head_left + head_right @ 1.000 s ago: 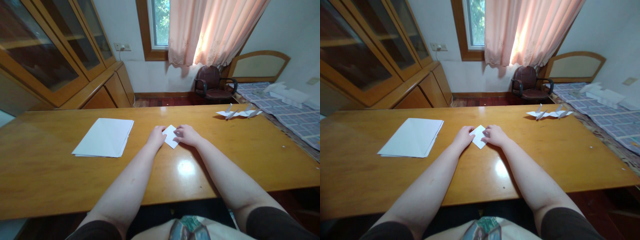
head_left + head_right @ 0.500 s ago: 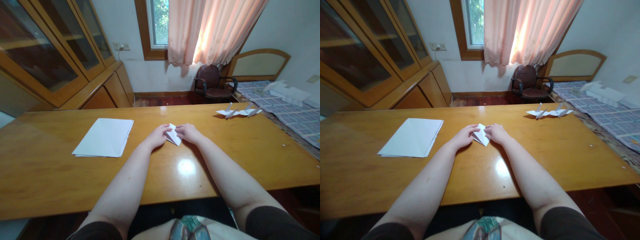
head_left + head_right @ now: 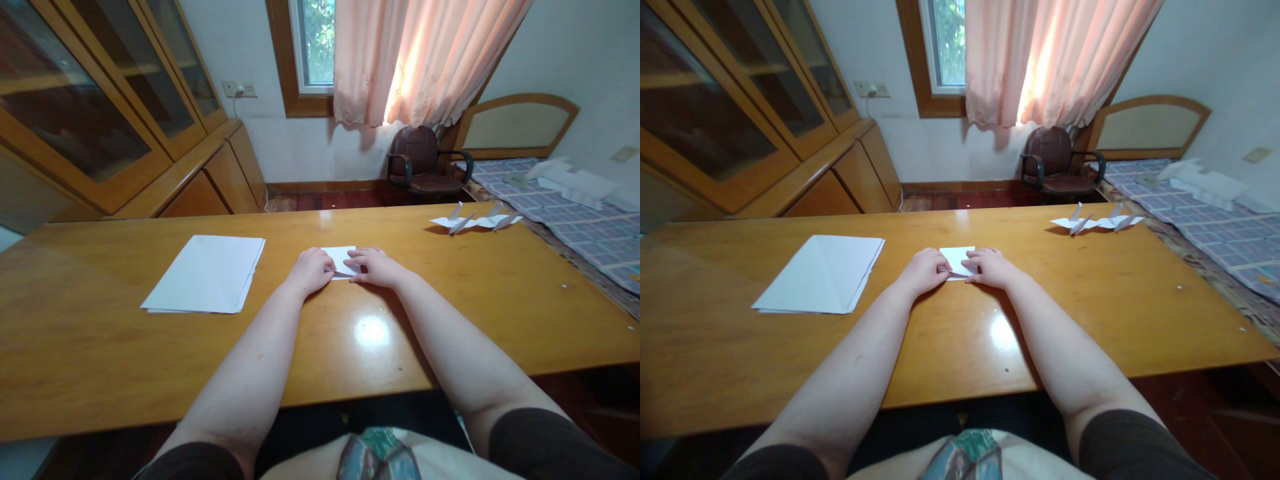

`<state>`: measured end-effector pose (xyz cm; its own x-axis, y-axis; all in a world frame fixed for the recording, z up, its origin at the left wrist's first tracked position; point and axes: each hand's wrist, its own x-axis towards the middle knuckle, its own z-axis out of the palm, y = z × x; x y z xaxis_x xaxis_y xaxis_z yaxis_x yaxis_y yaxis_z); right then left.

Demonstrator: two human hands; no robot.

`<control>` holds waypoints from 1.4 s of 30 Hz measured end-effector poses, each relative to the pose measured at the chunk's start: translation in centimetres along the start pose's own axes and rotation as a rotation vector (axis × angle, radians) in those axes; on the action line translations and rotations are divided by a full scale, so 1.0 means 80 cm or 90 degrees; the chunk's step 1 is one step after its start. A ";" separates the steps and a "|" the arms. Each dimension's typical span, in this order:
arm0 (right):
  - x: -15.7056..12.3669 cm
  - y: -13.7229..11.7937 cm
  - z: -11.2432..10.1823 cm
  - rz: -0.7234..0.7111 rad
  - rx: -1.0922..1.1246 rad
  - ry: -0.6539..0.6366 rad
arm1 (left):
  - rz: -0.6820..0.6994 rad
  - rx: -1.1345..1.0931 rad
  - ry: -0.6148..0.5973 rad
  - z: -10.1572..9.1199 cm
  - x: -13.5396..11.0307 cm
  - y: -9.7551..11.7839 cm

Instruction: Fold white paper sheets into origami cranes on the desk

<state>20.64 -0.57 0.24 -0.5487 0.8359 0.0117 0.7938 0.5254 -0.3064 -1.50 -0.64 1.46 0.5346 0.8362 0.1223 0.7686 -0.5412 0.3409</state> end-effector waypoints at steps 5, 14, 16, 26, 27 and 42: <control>0.004 0.014 0.002 -0.007 0.047 0.059 | 0.018 -0.082 -0.026 0.006 -0.001 0.002; 0.006 0.031 0.005 0.075 0.091 0.123 | 0.029 -0.067 -0.063 0.015 0.002 -0.004; 0.007 0.037 0.006 0.079 0.116 0.118 | 0.036 -0.037 -0.066 0.018 0.003 -0.005; 0.003 0.041 0.000 0.168 0.105 0.108 | 0.021 0.012 -0.046 0.026 0.008 0.006; 0.001 0.038 -0.002 0.164 0.118 0.103 | 0.014 0.009 -0.044 0.026 0.008 0.007; 0.003 0.031 0.002 0.105 0.092 0.095 | 0.022 -0.034 -0.060 0.025 0.008 -0.003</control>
<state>22.44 0.96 -0.65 -0.3618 0.9282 0.0871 0.8178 0.3609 -0.4483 -0.63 -0.12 -0.40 0.5924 0.8042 0.0478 0.7309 -0.5614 0.3881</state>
